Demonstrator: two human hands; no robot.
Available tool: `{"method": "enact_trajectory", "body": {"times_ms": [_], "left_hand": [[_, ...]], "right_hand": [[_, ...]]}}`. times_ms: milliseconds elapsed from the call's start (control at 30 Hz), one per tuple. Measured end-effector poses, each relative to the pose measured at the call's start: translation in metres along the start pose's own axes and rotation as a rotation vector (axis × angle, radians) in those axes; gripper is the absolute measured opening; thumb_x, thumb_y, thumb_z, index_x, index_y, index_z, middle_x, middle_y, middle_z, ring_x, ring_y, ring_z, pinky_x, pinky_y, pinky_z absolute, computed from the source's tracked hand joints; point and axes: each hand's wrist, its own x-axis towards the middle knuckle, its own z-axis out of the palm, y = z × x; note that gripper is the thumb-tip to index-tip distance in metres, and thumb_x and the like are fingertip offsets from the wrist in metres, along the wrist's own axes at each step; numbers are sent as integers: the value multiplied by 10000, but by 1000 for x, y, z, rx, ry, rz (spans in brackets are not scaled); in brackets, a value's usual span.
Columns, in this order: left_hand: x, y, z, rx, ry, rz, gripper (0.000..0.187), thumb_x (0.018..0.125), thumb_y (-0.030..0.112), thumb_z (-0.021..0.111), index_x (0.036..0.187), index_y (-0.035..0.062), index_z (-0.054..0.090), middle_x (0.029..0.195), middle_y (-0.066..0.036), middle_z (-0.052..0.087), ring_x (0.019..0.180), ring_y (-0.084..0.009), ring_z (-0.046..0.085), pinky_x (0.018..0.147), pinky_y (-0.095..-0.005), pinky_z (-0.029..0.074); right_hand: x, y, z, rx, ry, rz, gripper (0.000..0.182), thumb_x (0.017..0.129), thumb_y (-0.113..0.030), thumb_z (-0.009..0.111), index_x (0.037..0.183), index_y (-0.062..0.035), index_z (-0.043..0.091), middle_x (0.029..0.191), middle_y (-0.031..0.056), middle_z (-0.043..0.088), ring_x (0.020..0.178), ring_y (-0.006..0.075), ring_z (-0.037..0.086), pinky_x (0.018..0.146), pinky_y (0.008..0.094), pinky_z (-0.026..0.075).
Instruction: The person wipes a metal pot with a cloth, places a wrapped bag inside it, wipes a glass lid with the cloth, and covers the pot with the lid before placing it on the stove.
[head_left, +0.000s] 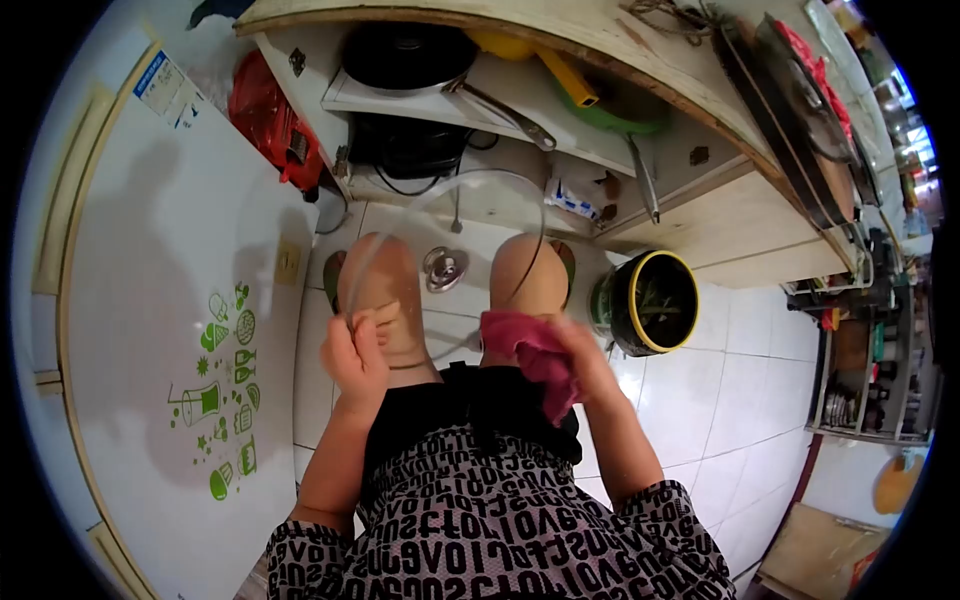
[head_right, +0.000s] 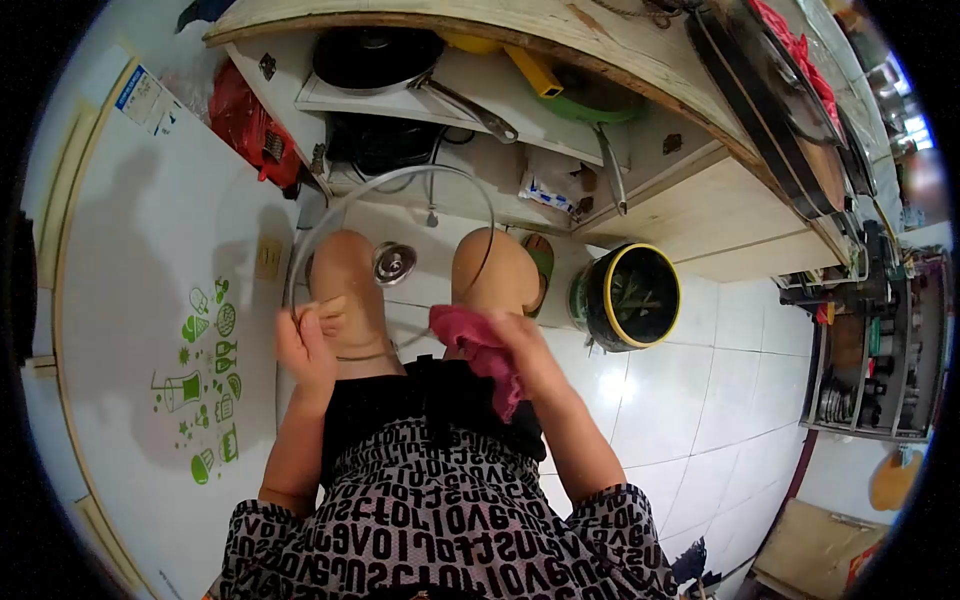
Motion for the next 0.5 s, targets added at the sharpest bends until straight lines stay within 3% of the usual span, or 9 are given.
{"method": "enact_trajectory", "body": {"times_ms": [33, 67, 133, 167, 233, 333, 400, 467, 500], "left_hand": [[4, 4, -3, 232, -13, 329, 268, 1007, 260, 514, 910, 12, 544, 810, -93, 683, 661, -192, 666, 522, -275, 495], [9, 9, -6, 230, -10, 336, 268, 1007, 260, 514, 910, 12, 544, 810, -93, 683, 661, -192, 666, 522, -275, 495], [42, 65, -10, 332, -181, 1010, 251, 1005, 277, 516, 915, 42, 529, 937, -116, 720, 754, -204, 693, 533, -233, 523], [46, 73, -3, 338, -175, 1019, 251, 1005, 277, 516, 915, 42, 529, 937, -116, 720, 754, -204, 693, 533, -233, 523], [53, 84, 4, 241, -88, 1324, 227, 1004, 290, 516, 926, 77, 503, 1010, -125, 719, 805, -191, 699, 519, -246, 539], [60, 80, -11, 338, -186, 1401, 243, 954, 304, 586, 956, 89, 473, 1109, -139, 683, 961, -227, 669, 739, -317, 569], [61, 65, -16, 379, -250, 1452, 269, 930, 302, 616, 986, 83, 470, 1198, -163, 651, 1037, -253, 649, 845, -374, 563], [50, 35, -16, 315, -50, 887, 455, 878, 268, 659, 1238, 63, 471, 1408, -201, 490, 1206, -291, 558, 1029, -441, 451], [46, 29, -12, 319, -56, 897, 455, 878, 268, 659, 1238, 63, 471, 1408, -201, 490, 1206, -291, 558, 1029, -441, 451]], "right_hand": [[-3, -2, -7, 184, -31, -52, 806, 964, -652, 351, 1263, 75, 531, 1106, 185, 644, 917, 239, 642, 840, 320, 509], [-6, -8, -13, 247, 84, -81, 1001, 870, -800, 284, 1304, 81, 475, 1161, 207, 630, 1014, 287, 635, 915, 367, 500], [-19, -42, 0, 538, -78, -210, 1056, 812, -837, 359, 1302, 92, 466, 1245, 220, 588, 1132, 316, 590, 1006, 419, 458], [-22, -48, -3, 620, -194, -267, 1067, 796, -839, 396, 1308, 95, 457, 1273, 223, 571, 1159, 320, 576, 1027, 434, 445], [-21, -42, -9, 637, -14, -237, 696, 898, -461, 594, 1331, 67, 458, 1277, 200, 572, 1173, 324, 565, 1055, 435, 426], [-7, -16, -21, 600, -35, -139, 667, 730, -135, 643, 1334, 77, 456, 1247, 213, 589, 1115, 322, 606, 995, 426, 485], [-1, -1, -22, 629, -164, -202, 647, 723, -141, 666, 1299, 95, 491, 1181, 211, 629, 1021, 301, 654, 946, 392, 521], [-4, 7, -23, 559, -163, -275, 655, 691, -156, 703, 1261, 114, 528, 1143, 215, 653, 1001, 298, 669, 929, 389, 534], [-3, 12, -27, 569, -166, -281, 655, 691, -156, 703, 1261, 114, 528, 1143, 215, 653, 1001, 298, 669, 929, 389, 534]]}}
